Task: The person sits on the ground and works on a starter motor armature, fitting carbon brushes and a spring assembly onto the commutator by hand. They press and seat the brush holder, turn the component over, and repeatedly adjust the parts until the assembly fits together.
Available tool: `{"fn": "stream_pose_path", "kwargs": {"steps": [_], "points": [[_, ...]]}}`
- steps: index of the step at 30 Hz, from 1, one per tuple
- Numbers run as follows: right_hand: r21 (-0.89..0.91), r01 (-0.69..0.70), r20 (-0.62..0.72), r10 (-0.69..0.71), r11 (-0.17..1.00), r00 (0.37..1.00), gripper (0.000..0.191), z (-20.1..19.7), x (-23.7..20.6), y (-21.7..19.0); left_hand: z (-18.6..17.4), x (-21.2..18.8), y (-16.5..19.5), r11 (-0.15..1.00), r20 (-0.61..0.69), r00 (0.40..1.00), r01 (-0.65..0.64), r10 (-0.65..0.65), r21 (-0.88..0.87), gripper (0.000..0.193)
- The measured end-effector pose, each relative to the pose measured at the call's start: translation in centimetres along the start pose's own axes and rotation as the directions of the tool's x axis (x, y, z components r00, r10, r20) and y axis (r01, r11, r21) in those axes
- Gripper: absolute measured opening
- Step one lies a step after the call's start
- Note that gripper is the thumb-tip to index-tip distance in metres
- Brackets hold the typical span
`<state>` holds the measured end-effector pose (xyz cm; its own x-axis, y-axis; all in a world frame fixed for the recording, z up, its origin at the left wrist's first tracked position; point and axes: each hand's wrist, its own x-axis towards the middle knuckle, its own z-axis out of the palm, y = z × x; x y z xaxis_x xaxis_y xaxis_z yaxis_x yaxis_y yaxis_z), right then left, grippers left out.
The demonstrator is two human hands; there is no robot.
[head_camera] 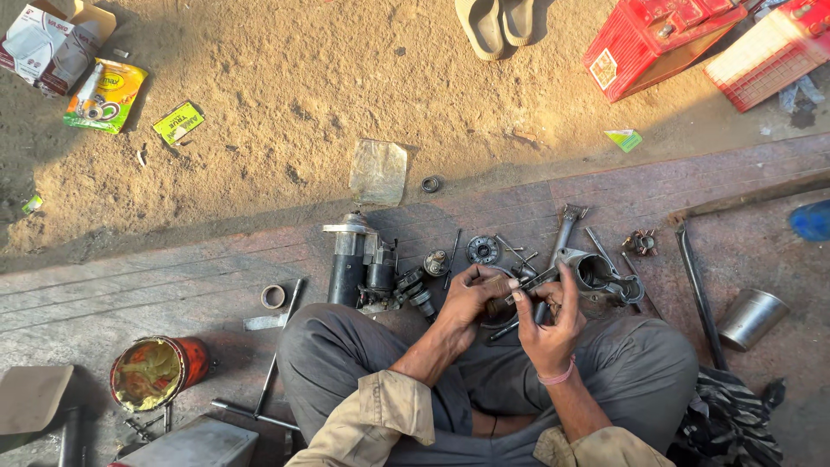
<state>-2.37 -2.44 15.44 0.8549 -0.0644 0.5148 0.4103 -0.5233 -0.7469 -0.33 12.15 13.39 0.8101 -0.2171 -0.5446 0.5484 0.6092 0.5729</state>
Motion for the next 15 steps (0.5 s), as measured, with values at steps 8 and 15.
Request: {"fn": "stream_pose_path", "kwargs": {"steps": [8, 15], "points": [[0.020, 0.008, 0.044, -0.009, 1.000, 0.999, 0.069, -1.3, -2.8, 2.1, -0.5, -0.2, -2.1, 0.971, 0.147, 0.988, 0.071, -0.038, -0.227, 0.012], [0.032, -0.092, 0.053, 0.091, 0.995, 0.994, 0.071, -1.3, -2.4, 3.7, 0.3, 0.8, -1.8, 0.985, 0.128, 0.992, 0.040, -0.019, -0.165, 0.015]]}}
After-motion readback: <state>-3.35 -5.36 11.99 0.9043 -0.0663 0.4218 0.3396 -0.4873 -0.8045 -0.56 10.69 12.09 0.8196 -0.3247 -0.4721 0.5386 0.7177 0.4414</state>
